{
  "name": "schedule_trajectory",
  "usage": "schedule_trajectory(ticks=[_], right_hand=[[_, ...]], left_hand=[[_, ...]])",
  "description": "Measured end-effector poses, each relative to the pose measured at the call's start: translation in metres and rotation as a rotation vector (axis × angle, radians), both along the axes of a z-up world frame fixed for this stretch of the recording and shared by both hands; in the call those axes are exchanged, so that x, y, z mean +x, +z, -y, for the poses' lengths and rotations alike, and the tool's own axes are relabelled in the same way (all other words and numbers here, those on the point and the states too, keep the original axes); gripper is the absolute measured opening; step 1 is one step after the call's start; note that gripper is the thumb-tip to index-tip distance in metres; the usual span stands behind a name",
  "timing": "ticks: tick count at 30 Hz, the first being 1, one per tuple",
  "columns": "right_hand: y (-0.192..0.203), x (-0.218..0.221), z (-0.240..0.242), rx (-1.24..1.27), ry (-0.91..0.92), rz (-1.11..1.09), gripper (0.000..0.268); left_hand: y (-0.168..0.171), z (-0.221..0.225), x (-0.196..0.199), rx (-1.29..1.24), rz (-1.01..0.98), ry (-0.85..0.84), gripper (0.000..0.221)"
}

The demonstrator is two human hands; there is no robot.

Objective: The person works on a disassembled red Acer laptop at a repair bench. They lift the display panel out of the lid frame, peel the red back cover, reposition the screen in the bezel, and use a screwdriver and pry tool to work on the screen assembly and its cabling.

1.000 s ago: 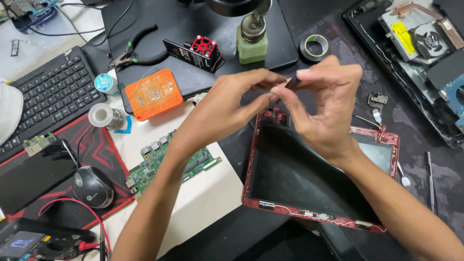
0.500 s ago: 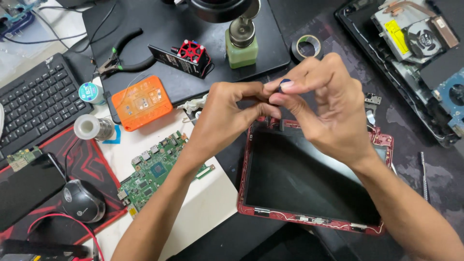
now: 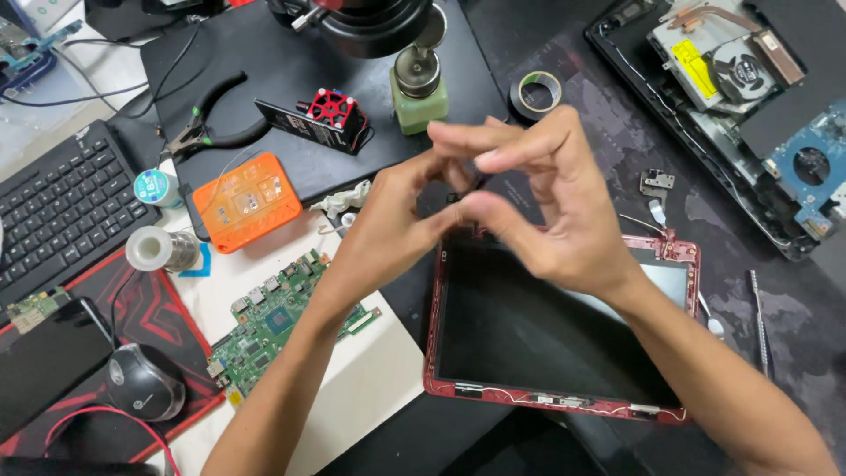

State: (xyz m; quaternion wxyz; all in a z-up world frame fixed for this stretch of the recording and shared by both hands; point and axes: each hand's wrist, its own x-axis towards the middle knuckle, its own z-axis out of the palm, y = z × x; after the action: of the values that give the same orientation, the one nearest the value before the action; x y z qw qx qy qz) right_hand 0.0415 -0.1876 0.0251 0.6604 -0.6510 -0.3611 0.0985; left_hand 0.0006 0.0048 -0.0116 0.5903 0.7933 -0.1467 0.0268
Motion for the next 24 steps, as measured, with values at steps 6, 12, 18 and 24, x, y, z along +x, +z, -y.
schedule_trajectory(ticks=[6,12,18,24], right_hand=[[-0.014,0.001,0.007,0.066,-0.036,-0.184,0.036],[-0.008,0.003,0.003,0.018,0.026,0.161,0.036],[0.0,0.006,0.007,0.107,0.076,0.018,0.027],[-0.011,0.002,0.0,0.005,-0.035,0.284,0.043]], left_hand=[[0.023,-0.007,0.005,-0.072,-0.023,-0.169,0.031],[0.006,-0.007,0.003,-0.038,0.034,0.006,0.027],[0.026,-0.009,0.001,0.011,-0.036,-0.119,0.031],[0.018,-0.011,0.001,0.089,0.058,-0.018,0.034]])
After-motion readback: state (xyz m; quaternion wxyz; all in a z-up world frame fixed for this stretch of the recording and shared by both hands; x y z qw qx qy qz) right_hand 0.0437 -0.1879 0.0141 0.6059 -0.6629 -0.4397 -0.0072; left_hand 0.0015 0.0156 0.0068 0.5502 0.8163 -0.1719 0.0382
